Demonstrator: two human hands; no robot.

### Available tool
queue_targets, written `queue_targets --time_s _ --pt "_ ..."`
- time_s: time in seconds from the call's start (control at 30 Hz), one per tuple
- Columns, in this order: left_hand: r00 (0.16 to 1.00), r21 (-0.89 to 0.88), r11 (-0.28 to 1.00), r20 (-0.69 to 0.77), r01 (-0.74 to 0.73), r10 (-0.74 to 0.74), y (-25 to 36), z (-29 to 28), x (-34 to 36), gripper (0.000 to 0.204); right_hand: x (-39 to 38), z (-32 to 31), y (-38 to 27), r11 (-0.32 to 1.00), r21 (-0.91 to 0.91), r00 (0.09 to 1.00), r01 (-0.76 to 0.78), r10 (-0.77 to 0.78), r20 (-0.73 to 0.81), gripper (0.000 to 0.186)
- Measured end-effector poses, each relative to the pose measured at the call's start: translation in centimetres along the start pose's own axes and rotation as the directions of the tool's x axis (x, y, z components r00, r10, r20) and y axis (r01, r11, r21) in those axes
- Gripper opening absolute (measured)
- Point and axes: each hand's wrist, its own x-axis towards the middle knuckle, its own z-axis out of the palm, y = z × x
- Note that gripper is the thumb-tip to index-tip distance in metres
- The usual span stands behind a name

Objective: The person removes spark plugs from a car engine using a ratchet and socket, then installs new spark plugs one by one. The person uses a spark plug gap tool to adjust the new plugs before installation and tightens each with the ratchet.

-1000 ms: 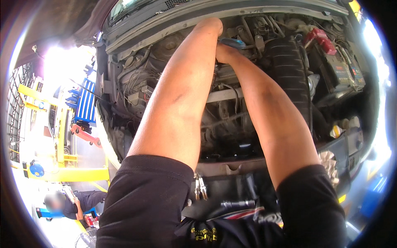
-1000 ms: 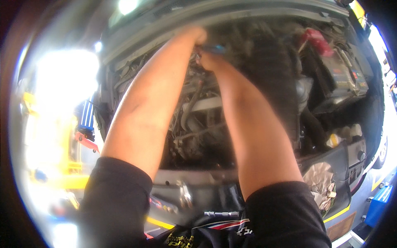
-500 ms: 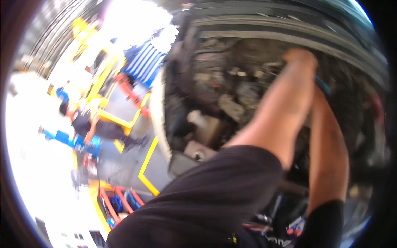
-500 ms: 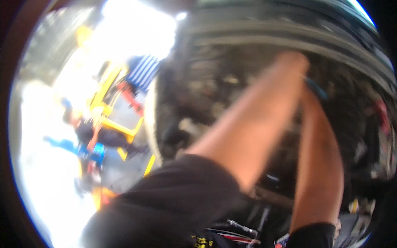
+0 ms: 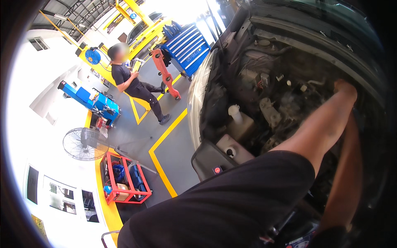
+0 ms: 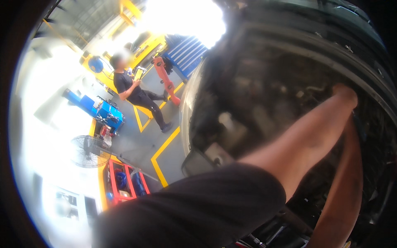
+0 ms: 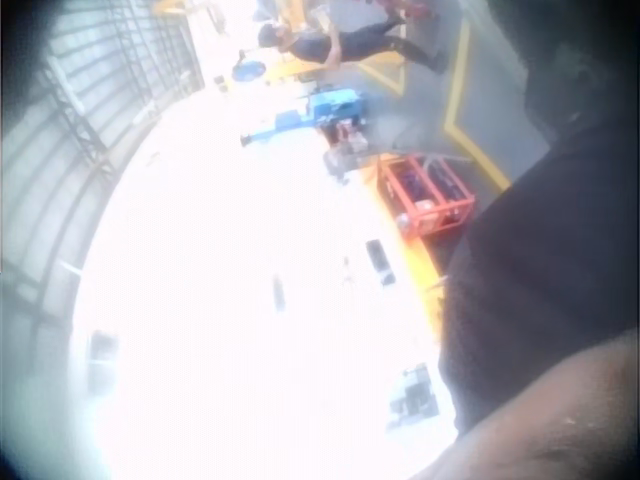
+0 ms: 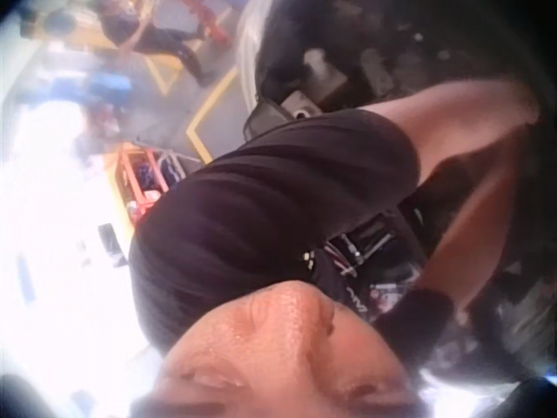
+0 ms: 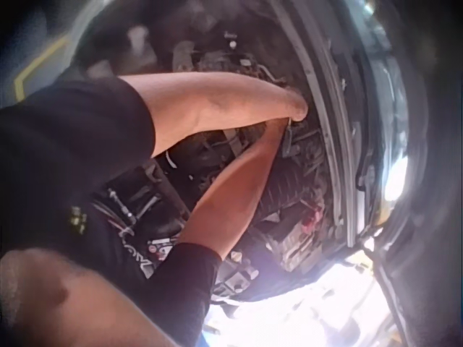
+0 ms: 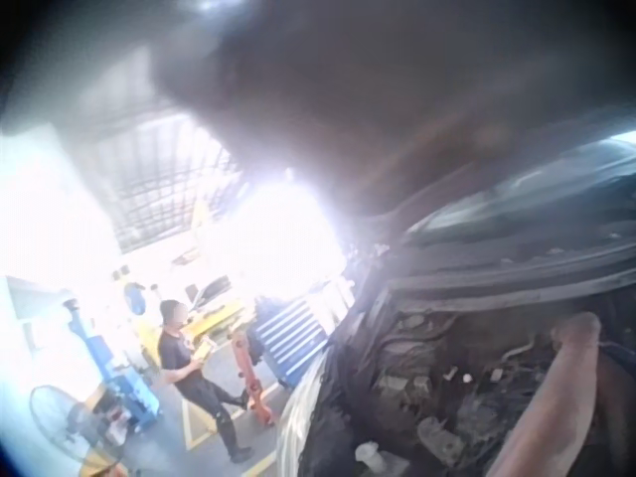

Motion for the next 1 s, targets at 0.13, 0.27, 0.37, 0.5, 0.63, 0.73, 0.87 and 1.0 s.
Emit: queue_targets --time_s 0.13,0.27,0.37,0.5,0.63,0.73,0.87,1.0 --pt "0.983 -0.249 0.957 0.147 0.148 -0.114 -3.2 0.7 4.0 0.048 0.5 3.2 -0.4 0.999 0.042 0.997 -0.001 -0.002 0.072 0.043" --pt "0.957 0.035 0.963 0.130 -0.267 0.261 -3.6 0.7 5.2 0.042 0.5 3.4 -0.7 0.998 0.067 0.997 -0.012 0.007 0.072 0.042" --pt "0.920 0.038 0.951 0.271 -0.306 0.284 -1.6 -0.5 3.6 0.038 -0.3 2.0 0.2 0.996 0.086 0.999 -0.035 0.031 0.038 0.042" --pt "0.913 0.043 0.933 0.226 -0.358 0.340 -1.4 -1.5 3.5 0.037 -1.0 0.9 -0.4 0.994 0.100 0.999 -0.036 0.035 0.012 0.041" --pt "0.923 0.048 0.936 0.191 -0.348 0.334 -2.6 -1.1 3.8 0.036 -1.1 1.7 -0.2 0.991 0.123 0.998 -0.059 0.055 0.035 0.041" --pt "0.919 0.040 0.929 0.171 -0.368 0.356 -2.7 -1.1 3.7 0.035 -1.7 1.5 -0.6 0.989 0.130 0.998 -0.065 0.062 0.032 0.040" --pt "0.909 0.030 0.916 0.144 -0.400 0.392 -2.3 -0.7 3.1 0.034 -2.4 0.9 -0.8 0.986 0.139 0.996 -0.089 0.085 0.032 0.039" --pt "0.874 -0.032 0.887 0.157 -0.461 0.460 -3.8 -0.2 4.1 0.035 -3.6 1.7 -3.7 0.978 -0.001 0.974 -0.210 0.209 0.085 0.043"
